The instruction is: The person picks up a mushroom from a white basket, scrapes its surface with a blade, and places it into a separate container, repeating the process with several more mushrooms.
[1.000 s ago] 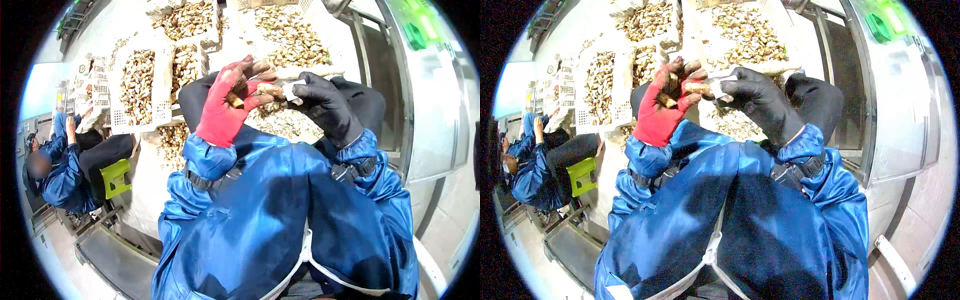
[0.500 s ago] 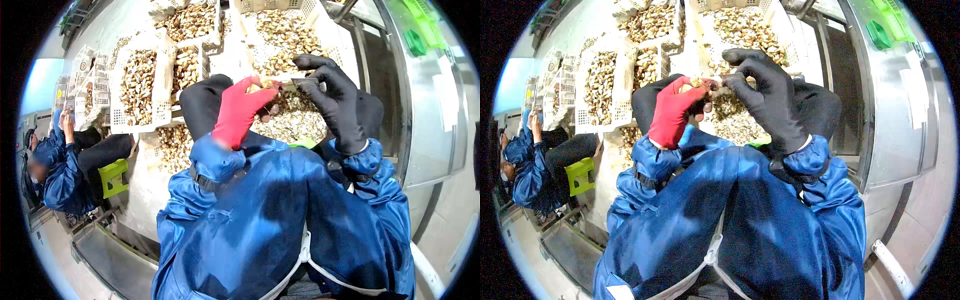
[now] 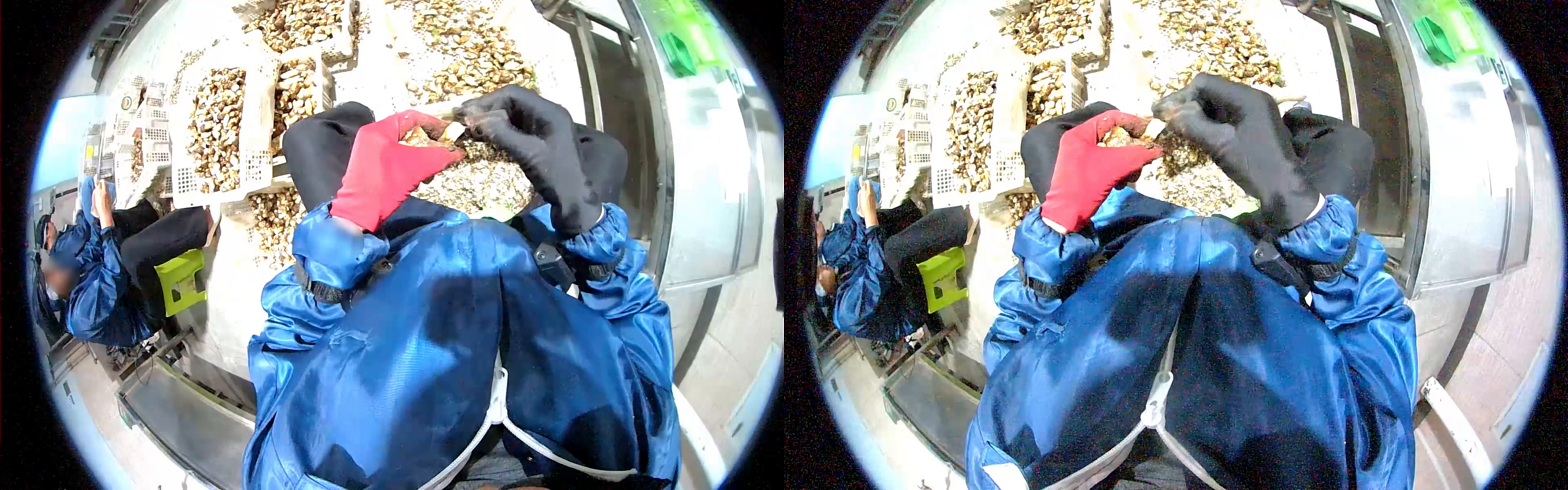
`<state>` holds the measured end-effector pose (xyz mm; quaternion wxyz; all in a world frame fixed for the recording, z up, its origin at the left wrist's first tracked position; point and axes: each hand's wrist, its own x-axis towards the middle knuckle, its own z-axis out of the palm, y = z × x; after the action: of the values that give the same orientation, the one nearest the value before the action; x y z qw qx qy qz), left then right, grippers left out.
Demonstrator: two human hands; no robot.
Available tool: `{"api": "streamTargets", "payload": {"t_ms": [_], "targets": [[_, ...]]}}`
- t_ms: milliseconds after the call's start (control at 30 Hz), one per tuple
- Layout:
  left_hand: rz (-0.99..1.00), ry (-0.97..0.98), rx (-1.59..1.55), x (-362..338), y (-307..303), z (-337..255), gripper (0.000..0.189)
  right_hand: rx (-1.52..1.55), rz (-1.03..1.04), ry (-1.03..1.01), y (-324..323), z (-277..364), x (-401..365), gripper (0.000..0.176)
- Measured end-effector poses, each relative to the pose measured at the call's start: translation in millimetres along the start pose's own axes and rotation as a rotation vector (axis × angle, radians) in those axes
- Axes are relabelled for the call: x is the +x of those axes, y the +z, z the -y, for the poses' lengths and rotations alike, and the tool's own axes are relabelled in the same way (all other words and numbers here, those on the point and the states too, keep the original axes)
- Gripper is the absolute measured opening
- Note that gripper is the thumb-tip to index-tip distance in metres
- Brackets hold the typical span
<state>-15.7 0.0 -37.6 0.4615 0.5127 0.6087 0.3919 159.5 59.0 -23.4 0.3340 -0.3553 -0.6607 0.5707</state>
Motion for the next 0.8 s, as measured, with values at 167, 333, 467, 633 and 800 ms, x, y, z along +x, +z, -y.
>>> {"api": "streamTargets", "payload": {"t_ms": [167, 333, 467, 633, 800], "targets": [[-0.104, 0.106, 0.128, -2, 9, 5, 0.028, -0.169, -0.022, -0.116, 5, -11, -3, 0.017], [-0.16, 0.275, 0.185, -3, 12, 10, 0.028, 0.059, -0.025, 0.015, 7, -12, -2, 0.017], [-0.202, 0.345, 0.356, -3, 17, 8, 0.029, -0.12, 0.002, -0.088, 5, -15, -2, 0.016], [-0.229, 0.408, 0.478, -5, 15, 3, 0.031, 0.108, 0.001, 0.175, 1, -10, -1, 0.017], [-0.2, 0.403, 0.348, -4, 17, 4, 0.031, 0.118, -0.003, 0.183, 2, -6, -4, 0.016]]}}
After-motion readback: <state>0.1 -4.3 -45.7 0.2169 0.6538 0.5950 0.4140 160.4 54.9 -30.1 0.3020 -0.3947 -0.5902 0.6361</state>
